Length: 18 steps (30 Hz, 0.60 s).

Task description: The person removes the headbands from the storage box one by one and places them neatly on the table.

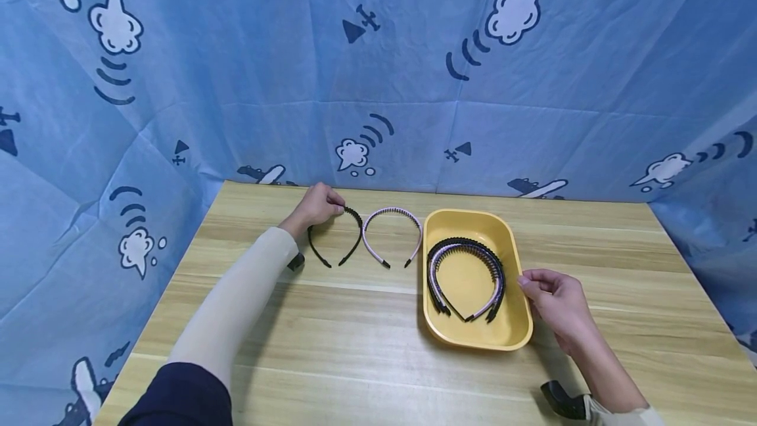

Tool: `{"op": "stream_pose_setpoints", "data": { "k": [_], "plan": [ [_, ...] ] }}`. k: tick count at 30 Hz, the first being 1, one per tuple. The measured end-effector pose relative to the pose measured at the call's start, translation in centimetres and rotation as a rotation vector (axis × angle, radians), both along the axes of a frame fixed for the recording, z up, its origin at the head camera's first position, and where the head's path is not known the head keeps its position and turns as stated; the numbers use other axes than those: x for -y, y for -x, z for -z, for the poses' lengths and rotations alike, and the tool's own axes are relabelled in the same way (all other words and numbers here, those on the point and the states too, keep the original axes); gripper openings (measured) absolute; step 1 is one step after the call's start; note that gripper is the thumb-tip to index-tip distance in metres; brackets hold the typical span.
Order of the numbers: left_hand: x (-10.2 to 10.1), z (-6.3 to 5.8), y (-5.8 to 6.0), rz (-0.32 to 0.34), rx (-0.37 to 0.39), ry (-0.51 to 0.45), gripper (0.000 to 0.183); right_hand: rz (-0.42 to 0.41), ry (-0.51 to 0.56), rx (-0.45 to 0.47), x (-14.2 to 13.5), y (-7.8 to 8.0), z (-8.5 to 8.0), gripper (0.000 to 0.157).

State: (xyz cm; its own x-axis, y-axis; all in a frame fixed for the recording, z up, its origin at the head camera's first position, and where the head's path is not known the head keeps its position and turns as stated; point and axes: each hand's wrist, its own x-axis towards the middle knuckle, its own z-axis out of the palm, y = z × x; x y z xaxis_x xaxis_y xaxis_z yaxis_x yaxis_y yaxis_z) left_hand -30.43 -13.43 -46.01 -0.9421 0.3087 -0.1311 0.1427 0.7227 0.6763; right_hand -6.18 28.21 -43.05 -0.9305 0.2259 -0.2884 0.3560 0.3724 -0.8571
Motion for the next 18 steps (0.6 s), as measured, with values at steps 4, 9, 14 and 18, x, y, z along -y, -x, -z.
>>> {"op": "stream_pose_setpoints", "data": {
  "k": [4, 9, 14, 18],
  "plan": [
    [0.0, -0.1, 0.0, -0.003, 0.012, 0.002, 0.026, -0.003, 0.003, -0.002, 0.0, 0.0, 0.0, 0.039],
    [-0.1, -0.5, -0.1, 0.000, 0.019, 0.001, 0.029, -0.005, 0.005, 0.003, -0.1, 0.0, 0.0, 0.039],
    [-0.2, -0.8, -0.1, -0.010, 0.031, -0.014, 0.030, -0.003, 0.011, 0.003, -0.1, 0.0, 0.1, 0.040],
    [-0.4, -1.1, -0.2, -0.012, 0.029, -0.015, 0.030, -0.003, 0.009, -0.003, -0.1, 0.0, 0.0, 0.039]
  ]
}}
